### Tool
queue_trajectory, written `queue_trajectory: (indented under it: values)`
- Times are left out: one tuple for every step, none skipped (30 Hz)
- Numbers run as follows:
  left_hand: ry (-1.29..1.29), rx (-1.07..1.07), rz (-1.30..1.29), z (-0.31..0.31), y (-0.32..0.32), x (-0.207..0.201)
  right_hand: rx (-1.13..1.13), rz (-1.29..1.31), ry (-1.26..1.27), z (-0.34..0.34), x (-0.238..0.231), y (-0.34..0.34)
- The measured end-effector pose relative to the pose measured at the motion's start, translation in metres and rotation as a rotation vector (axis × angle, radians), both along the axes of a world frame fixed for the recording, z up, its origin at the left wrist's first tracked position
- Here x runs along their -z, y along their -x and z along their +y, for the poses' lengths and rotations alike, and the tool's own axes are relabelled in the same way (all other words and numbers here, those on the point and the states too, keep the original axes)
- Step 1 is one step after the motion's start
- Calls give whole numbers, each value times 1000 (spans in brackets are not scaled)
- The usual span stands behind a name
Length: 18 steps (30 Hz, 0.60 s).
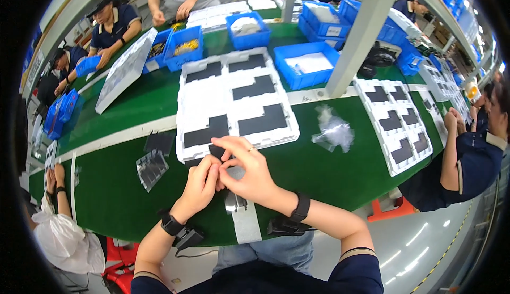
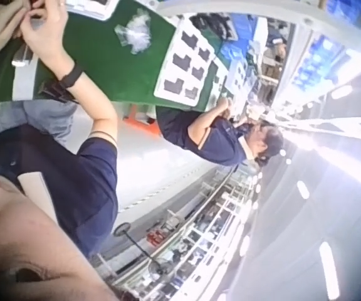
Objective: Assembling small black plastic electronic components and placing them into a segmented tray.
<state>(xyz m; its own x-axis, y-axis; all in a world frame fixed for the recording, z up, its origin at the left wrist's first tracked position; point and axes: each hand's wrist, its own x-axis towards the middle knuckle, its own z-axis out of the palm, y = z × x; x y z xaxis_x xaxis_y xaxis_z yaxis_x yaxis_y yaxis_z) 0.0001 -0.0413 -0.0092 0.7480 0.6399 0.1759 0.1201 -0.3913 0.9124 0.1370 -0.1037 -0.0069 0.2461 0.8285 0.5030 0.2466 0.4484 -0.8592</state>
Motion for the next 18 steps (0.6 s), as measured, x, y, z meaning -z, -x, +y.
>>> queue_trajectory:
  values:
    - [2, 6, 1, 0, 0, 0, -2, -3, 7, -1, 0, 0]
    - [-9, 19, -10, -1, -1, -1, 6, -19, 0, -3, -1, 0]
    - [-4, 17, -1, -1, -1, -1, 6, -35, -7, -3, -1, -1]
    - [3, 13, 9, -2, -1, -2, 5, -50, -12, -3, 0, -1]
    - [0, 12, 13, -2, -2, -1, 9, -55, -17, -3, 0, -2]
    - [-4, 15, 11, -2, -2, -2, 5, -76, -10, -3, 0, -2]
    - [-5, 10, 23, -2, -2, -2, 0, -95, -1, -3, 1, -2]
    - [-6, 5, 36, -2, -2, -2, 2, -96, -1, -2, 2, -2]
    - [-7, 9, 35, -2, -2, -2, 5, -100, -4, -1, 1, -2]
    - [-12, 6, 32, -2, -3, -2, 8, -105, -6, -1, 1, -2]
    - [-17, 3, 30, -1, -4, -3, 12, -105, -6, -1, 2, -3]
    - [-18, 2, 31, -1, -3, -3, 5, -94, -1, 0, 2, -2]
    - [-22, 5, 34, -1, -3, -3, -2, -84, 5, 0, 2, -2]
    - [-27, 8, 36, 0, -3, -3, -3, -82, 5, 0, 2, -2]
    - [-25, 7, 38, -1, -3, -2, -4, -91, 9, 0, 2, -3]
    - [-34, 14, 32, -1, -3, -3, -5, -101, 14, 0, 2, -3]
    - [-42, 21, 26, 0, -3, -3, -7, -99, 15, 0, 1, -4]
    - [-40, 19, 27, 0, -3, -3, -2, -110, 14, 0, 1, -4]
